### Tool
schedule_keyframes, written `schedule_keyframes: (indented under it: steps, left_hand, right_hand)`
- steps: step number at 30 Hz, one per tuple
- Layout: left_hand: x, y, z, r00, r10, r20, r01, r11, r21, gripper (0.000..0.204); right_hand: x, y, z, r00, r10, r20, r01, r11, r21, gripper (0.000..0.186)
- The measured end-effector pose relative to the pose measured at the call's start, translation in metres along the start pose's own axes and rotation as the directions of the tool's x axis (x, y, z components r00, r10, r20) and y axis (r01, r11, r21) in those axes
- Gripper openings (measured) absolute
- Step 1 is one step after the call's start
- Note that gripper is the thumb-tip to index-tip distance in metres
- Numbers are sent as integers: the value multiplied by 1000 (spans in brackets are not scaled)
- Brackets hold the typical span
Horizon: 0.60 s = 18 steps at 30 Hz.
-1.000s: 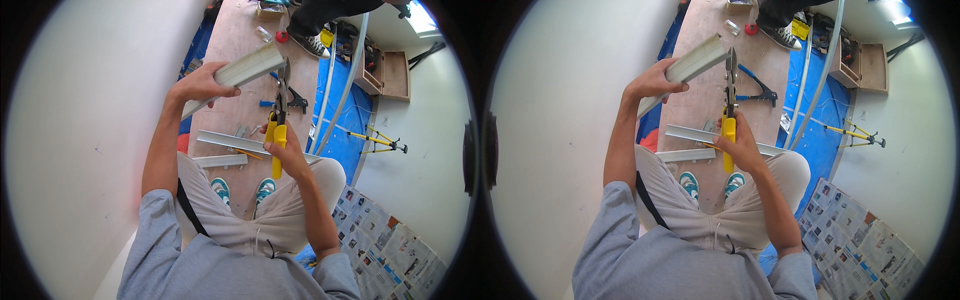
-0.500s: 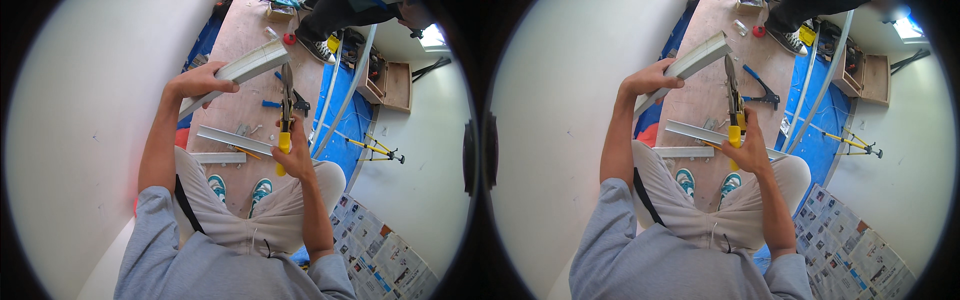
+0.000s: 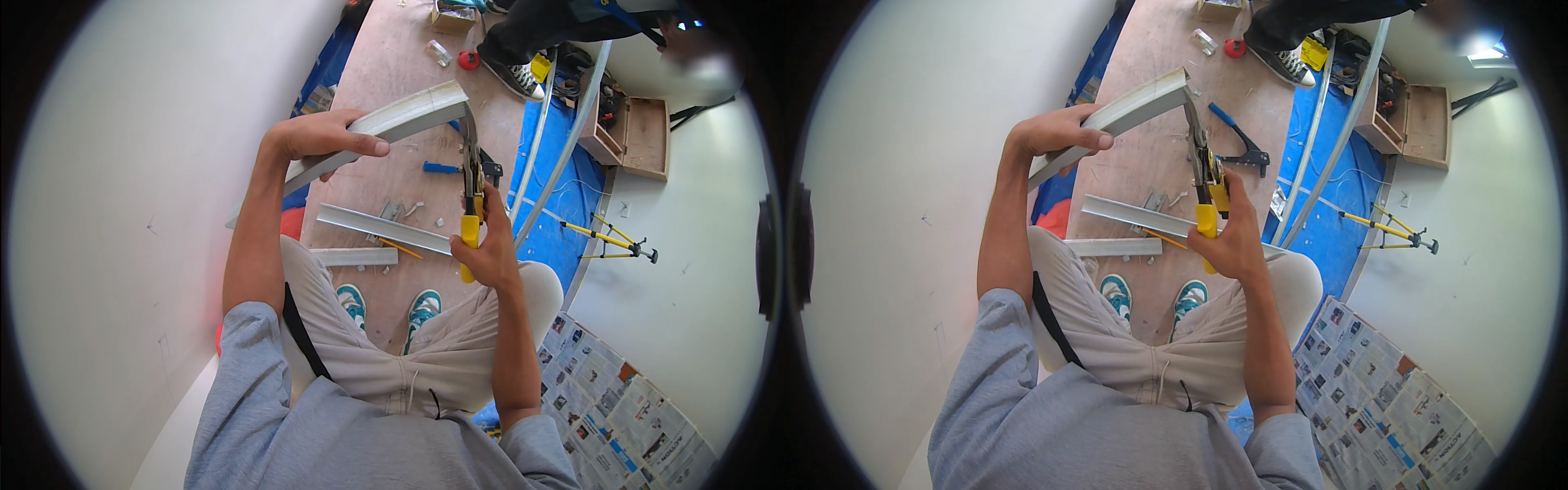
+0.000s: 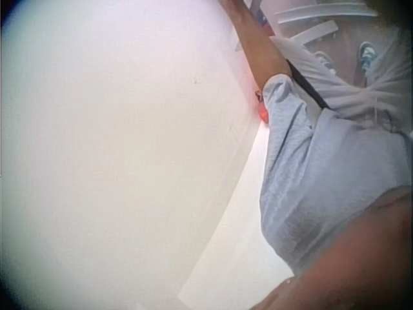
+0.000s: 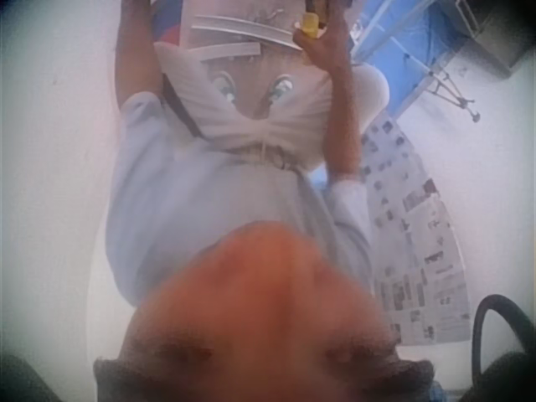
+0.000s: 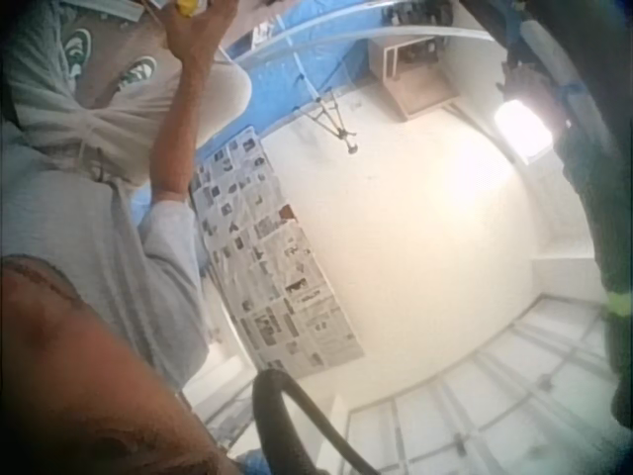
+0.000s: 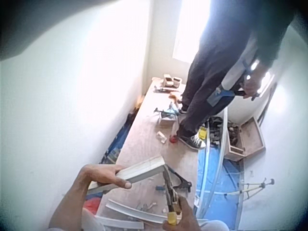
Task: The person removes a metal strip from the ceiling, then sits on the floor and uses tin snips to cut the strip into smaller pieces. The cut pieces are placed on the floor.
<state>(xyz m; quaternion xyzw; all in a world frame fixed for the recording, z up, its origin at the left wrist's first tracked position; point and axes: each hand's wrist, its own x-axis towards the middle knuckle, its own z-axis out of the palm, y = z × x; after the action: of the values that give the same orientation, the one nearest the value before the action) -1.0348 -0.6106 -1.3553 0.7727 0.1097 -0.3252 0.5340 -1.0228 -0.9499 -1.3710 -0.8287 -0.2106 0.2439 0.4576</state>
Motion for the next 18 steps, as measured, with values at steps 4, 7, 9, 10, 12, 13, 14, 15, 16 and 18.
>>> schedule_keyframes:
  steps: [4,7,9,10,12,13,14,15,16,18]
  left_hand:
    - [11,-8,5,994,89,-56,-88,996,19,91]
    - [24,-15,8,951,267,-158,-267,963,25,86]
    - [29,-18,6,918,342,-201,-329,939,95,82]
    - [32,-18,8,899,374,-230,-354,927,125,74]
    - [36,-17,12,850,421,-316,-381,906,182,59]
    - [37,-15,14,818,453,-353,-391,890,235,58]
    - [38,-12,16,795,474,-378,-383,876,292,58]
    - [39,-9,18,770,496,-401,-373,860,349,58]
    - [40,-6,19,794,457,-401,-324,877,356,60]
    - [40,0,21,824,399,-403,-255,895,366,66]
  right_hand:
    - [1,-1,-1,999,53,13,-53,999,2,80]
    - [2,0,0,1000,6,-3,-7,995,-95,77]
    - [3,3,3,1000,22,3,-22,996,-88,76]
    - [4,4,5,1000,28,7,-27,996,-85,75]
    - [4,6,9,999,37,4,-37,997,-63,76]
    - [4,8,11,999,41,1,-41,998,-53,76]
    - [4,9,12,997,81,10,-80,996,-46,77]
    - [4,11,12,993,119,18,-119,992,-39,78]
    - [5,13,13,987,157,27,-157,987,-33,78]
    - [5,17,14,987,162,12,-161,986,-47,82]
